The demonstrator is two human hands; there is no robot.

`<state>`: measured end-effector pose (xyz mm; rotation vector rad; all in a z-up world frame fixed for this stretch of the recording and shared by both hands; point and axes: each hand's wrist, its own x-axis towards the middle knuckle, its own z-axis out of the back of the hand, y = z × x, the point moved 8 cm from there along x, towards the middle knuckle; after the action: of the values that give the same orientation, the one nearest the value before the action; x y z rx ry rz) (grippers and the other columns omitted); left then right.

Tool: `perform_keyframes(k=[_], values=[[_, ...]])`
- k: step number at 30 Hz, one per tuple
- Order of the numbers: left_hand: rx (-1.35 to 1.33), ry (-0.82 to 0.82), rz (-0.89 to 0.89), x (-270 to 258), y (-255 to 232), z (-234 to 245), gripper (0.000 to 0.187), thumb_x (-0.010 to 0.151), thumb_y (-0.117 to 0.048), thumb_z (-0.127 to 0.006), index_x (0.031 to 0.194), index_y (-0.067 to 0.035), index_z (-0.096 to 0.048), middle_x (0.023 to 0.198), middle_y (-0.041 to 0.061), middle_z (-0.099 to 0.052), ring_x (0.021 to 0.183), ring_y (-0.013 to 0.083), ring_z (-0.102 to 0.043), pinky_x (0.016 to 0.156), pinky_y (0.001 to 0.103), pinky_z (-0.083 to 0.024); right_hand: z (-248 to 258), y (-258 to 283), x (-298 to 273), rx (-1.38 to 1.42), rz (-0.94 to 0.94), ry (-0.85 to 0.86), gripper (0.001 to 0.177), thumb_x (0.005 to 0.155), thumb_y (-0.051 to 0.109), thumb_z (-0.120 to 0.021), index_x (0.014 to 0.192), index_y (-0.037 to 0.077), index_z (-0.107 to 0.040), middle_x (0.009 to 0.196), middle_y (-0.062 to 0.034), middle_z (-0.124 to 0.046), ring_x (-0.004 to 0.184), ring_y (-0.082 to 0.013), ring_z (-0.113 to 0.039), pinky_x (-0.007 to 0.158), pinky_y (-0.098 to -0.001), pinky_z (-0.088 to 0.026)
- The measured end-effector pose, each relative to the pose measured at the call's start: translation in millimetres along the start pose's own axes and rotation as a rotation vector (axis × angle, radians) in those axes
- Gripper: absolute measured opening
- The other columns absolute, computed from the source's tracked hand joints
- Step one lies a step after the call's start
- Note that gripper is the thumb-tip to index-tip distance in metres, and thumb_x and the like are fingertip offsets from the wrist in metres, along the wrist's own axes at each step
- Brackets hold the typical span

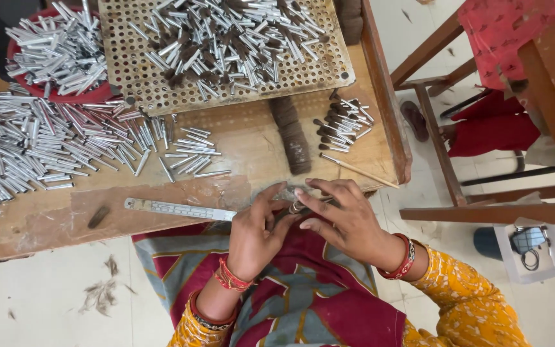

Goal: Assembling small metal pins or brush-like components into metal bushings/tubes using a perforated tray for organization.

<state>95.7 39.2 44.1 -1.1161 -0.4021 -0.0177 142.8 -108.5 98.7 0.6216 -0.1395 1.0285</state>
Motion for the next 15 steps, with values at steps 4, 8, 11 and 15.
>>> perform_keyframes(k=[4, 8, 11, 15], values=[[-0.019, -0.012, -0.003, -1, -1, 1, 0.061, 0.081, -0.002, -0.081, 0.136, -0.007, -0.054, 0.096, 0.005, -0.079, 0.051, 0.0144, -0.056, 0.052, 0.029, -0.050, -4, -9, 1, 0.171, -0.106, -0.060, 0.061, 0.082, 0.024, -0.083, 0.136, 0.003, -0.062, 0.126, -0.0122, -0.065, 0.105, -0.0319, -0.060, 0.088, -0.0415, -0.050], [0.033, -0.035, -0.041, -1, -4, 6, 0.061, 0.081, -0.001, -0.078, 0.137, -0.007, -0.056, 0.095, 0.007, -0.077, 0.058, 0.0198, -0.063, 0.057, 0.033, -0.053, -26, -17, -1, 0.238, -0.094, -0.013, 0.032, 0.085, 0.012, -0.079, 0.116, 0.007, -0.071, 0.111, -0.0107, -0.069, 0.100, -0.0308, -0.064, 0.083, -0.0398, -0.052], [0.088, 0.004, -0.074, 7, -13, 26, 0.056, 0.080, -0.004, -0.079, 0.134, -0.006, -0.061, 0.096, 0.010, -0.073, 0.070, 0.0262, -0.069, 0.066, 0.038, -0.055, -30, -19, 2, 0.218, -0.076, -0.076, 0.029, 0.083, 0.009, -0.077, 0.111, 0.003, -0.070, 0.105, -0.0107, -0.071, 0.095, -0.0318, -0.065, 0.080, -0.0416, -0.051], [0.379, -0.087, -0.110, 19, -5, 66, 0.029, 0.083, -0.010, -0.077, 0.110, -0.006, -0.070, 0.101, 0.011, -0.069, 0.085, 0.0321, -0.066, 0.075, 0.044, -0.053, -38, -29, 2, 0.129, -0.110, -0.057, 0.024, 0.085, 0.008, -0.078, 0.107, 0.004, -0.071, 0.098, -0.0107, -0.070, 0.092, -0.0321, -0.064, 0.078, -0.0418, -0.051]])
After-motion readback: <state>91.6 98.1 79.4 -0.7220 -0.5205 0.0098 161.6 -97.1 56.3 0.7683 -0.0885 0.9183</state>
